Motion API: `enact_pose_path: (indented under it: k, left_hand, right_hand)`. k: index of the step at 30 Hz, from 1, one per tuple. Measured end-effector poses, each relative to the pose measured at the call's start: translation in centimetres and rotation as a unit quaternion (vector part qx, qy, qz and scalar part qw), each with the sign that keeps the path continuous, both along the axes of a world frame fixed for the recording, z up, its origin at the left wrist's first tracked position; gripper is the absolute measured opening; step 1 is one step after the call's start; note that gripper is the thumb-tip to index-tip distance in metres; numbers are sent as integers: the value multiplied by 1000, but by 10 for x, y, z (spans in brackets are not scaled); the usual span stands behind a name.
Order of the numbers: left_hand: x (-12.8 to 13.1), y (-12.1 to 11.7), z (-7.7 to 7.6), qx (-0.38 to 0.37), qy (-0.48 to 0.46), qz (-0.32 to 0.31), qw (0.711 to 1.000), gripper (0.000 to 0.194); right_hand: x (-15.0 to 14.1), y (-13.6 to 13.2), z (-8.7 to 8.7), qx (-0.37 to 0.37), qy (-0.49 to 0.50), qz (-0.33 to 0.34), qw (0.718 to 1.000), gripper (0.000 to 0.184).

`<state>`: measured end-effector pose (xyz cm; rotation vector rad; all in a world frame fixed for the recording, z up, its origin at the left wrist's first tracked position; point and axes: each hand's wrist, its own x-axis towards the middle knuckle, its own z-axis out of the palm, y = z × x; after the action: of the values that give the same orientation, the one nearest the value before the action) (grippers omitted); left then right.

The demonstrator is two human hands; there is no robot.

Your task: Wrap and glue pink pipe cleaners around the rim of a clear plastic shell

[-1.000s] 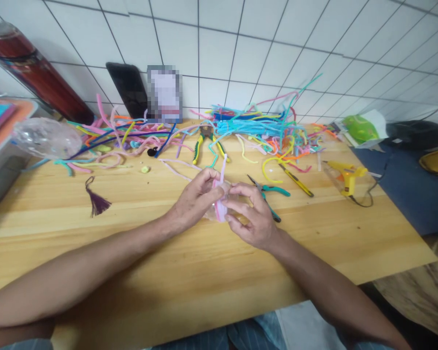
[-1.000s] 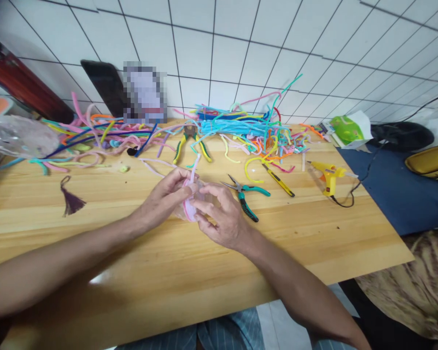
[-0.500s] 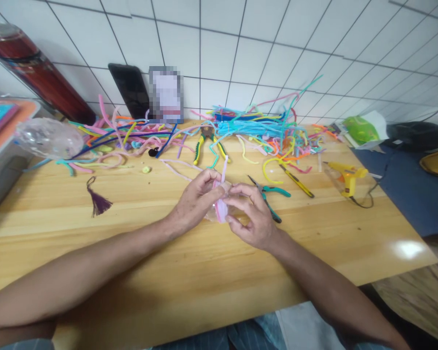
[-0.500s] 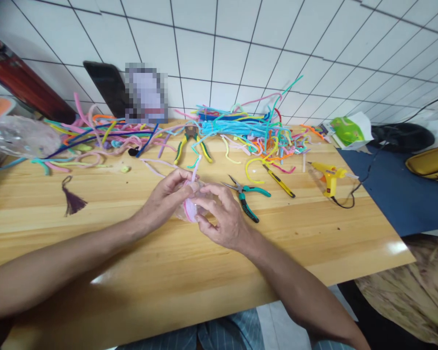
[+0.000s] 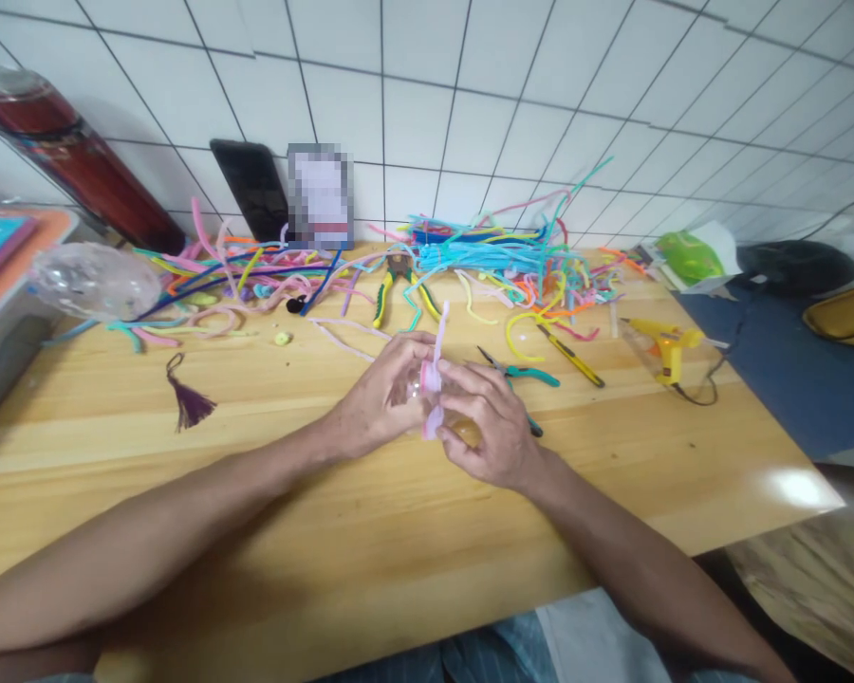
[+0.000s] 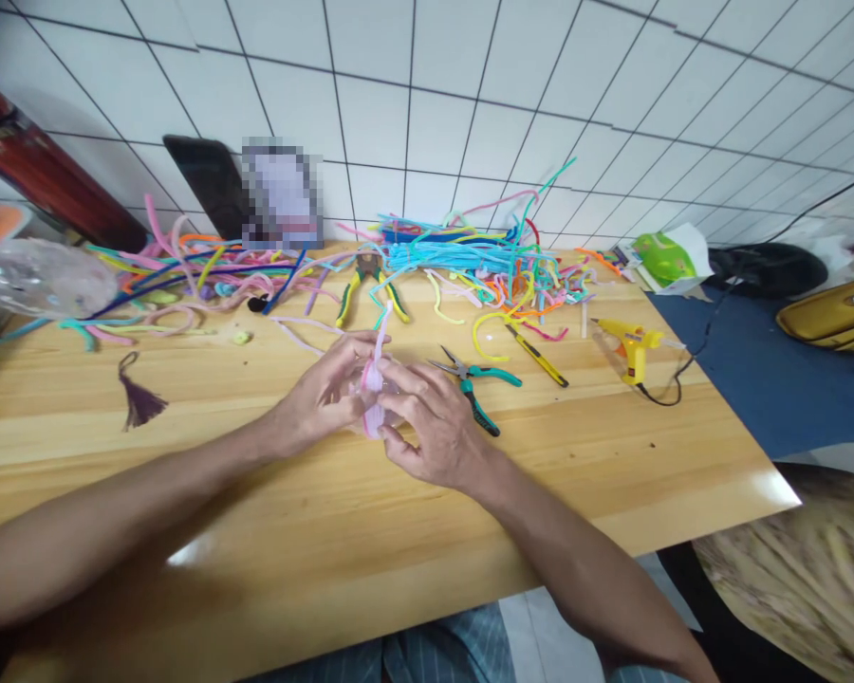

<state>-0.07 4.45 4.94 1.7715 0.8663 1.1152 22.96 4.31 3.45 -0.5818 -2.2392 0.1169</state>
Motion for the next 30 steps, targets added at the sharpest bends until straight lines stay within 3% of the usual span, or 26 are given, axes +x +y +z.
enact_pose_path:
  k: [7, 12, 18, 30]
  left_hand:
    - [-1, 1, -8, 174, 126, 3, 977, 59]
    - [1, -7, -6, 164, 181, 44, 969, 53]
    - [1, -4, -10, 179, 168, 29, 969, 49]
    - [2, -6, -8, 227, 187, 17, 956, 56]
  right_hand:
    - [2, -2, 4, 6, -5, -26, 1000, 47]
    - [0, -1, 10, 10, -14, -20, 1000, 45]
    - [-1, -1, 10, 3, -20, -13, 1000, 46]
    - [10, 8, 11, -61, 4, 25, 998, 70]
